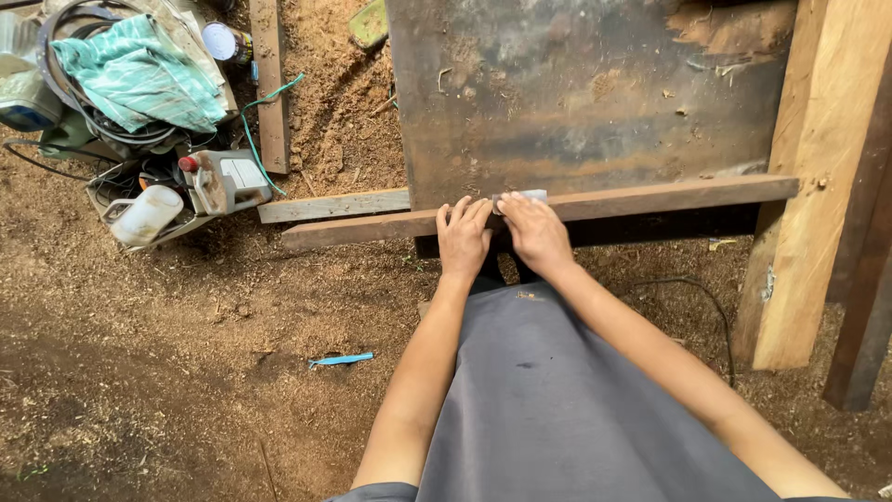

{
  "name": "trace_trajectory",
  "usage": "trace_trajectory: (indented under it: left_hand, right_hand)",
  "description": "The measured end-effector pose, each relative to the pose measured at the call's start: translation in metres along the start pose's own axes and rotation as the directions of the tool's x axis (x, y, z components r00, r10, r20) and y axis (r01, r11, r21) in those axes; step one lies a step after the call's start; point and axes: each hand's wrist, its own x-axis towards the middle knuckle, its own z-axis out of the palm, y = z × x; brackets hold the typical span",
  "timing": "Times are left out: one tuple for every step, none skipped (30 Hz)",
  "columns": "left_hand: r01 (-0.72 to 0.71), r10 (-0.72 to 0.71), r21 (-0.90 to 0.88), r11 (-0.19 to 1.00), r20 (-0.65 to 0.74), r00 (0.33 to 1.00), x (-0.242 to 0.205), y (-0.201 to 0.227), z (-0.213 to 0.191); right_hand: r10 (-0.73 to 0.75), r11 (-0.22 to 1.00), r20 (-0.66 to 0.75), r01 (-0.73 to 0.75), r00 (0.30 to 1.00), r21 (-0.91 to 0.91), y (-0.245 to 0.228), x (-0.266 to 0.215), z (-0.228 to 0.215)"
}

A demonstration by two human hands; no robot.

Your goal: The person sands the edges and surfaces of several wooden boards by hand using a small piece of sandpaper, handling the boards one at a time and turning them over to reach different sides.

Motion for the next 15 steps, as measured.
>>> trace_trajectory:
  left_hand:
    - [-0.010,0.010,0.009,1.000,-0.017,1.000,-0.001,0.002,-0.005]
    - [-0.020,0.020,0.017,1.000,-0.033,0.999,-0.003,0.004,-0.009]
    - [-0.023,0.024,0.023,0.999,-0.040,0.999,-0.005,0.006,-0.011]
    - [-0.026,0.027,0.030,0.999,-0.047,0.999,-0.007,0.009,-0.012]
    - [-0.027,0.029,0.037,0.999,-0.058,0.998,-0.005,0.010,-0.014]
    - [-0.023,0.025,0.047,0.999,-0.058,0.998,-0.003,0.008,-0.017]
    - [-0.020,0.022,0.049,0.999,-0.054,0.998,-0.004,0.009,-0.017]
    - [-0.016,0.019,0.051,0.999,-0.049,0.999,-0.005,0.012,-0.016]
    - [-0.007,0.010,0.056,0.998,-0.053,0.999,-0.005,0.012,-0.017]
    - [0.003,0.001,0.062,0.998,-0.056,0.998,-0.004,0.015,-0.017]
    - [0.010,-0.006,0.064,0.998,-0.058,0.998,-0.003,0.017,-0.018]
    - [0.016,-0.013,0.064,0.998,-0.057,0.998,-0.001,0.016,-0.020]
    - [0.024,-0.021,0.054,0.998,-0.053,0.998,-0.003,0.017,-0.020]
    - [0.032,-0.030,0.045,0.998,-0.049,0.998,-0.004,0.018,-0.019]
    - [0.039,-0.036,0.044,0.998,-0.061,0.997,-0.005,0.021,-0.018]
  right_hand:
    - [0.022,1.000,0.028,-0.023,0.999,0.006,0.003,-0.002,-0.014]
    - [0.044,0.999,0.057,-0.045,0.997,0.011,0.006,-0.005,-0.025]
    - [0.036,0.997,0.007,-0.035,0.999,-0.066,0.012,-0.008,-0.034]
    - [0.022,0.989,-0.042,-0.028,0.999,-0.142,0.018,-0.011,-0.043]
    - [0.001,0.976,-0.091,-0.021,0.996,-0.217,0.021,-0.009,-0.045]
    - [-0.050,0.985,-0.103,0.032,0.993,-0.172,0.015,-0.004,-0.035]
    - [-0.096,0.988,-0.113,0.081,0.989,-0.131,0.006,-0.003,-0.022]
    - [-0.141,0.987,-0.124,0.130,0.982,-0.091,0.000,-0.004,-0.015]
    - [-0.155,0.987,-0.093,0.150,0.983,-0.065,-0.003,-0.002,-0.013]
    - [-0.171,0.985,-0.062,0.169,0.983,-0.038,-0.006,-0.002,-0.014]
    - [-0.185,0.983,-0.031,0.185,0.982,-0.015,-0.007,-0.001,-0.017]
    - [-0.113,0.994,-0.025,0.113,0.993,-0.004,-0.001,0.000,-0.024]
    - [-0.038,0.999,-0.012,0.038,0.999,0.000,0.012,-0.003,-0.040]
    - [0.037,0.999,0.001,-0.037,0.999,0.002,0.021,-0.005,-0.050]
    - [0.031,0.998,-0.020,-0.032,0.999,-0.057,0.026,-0.005,-0.054]
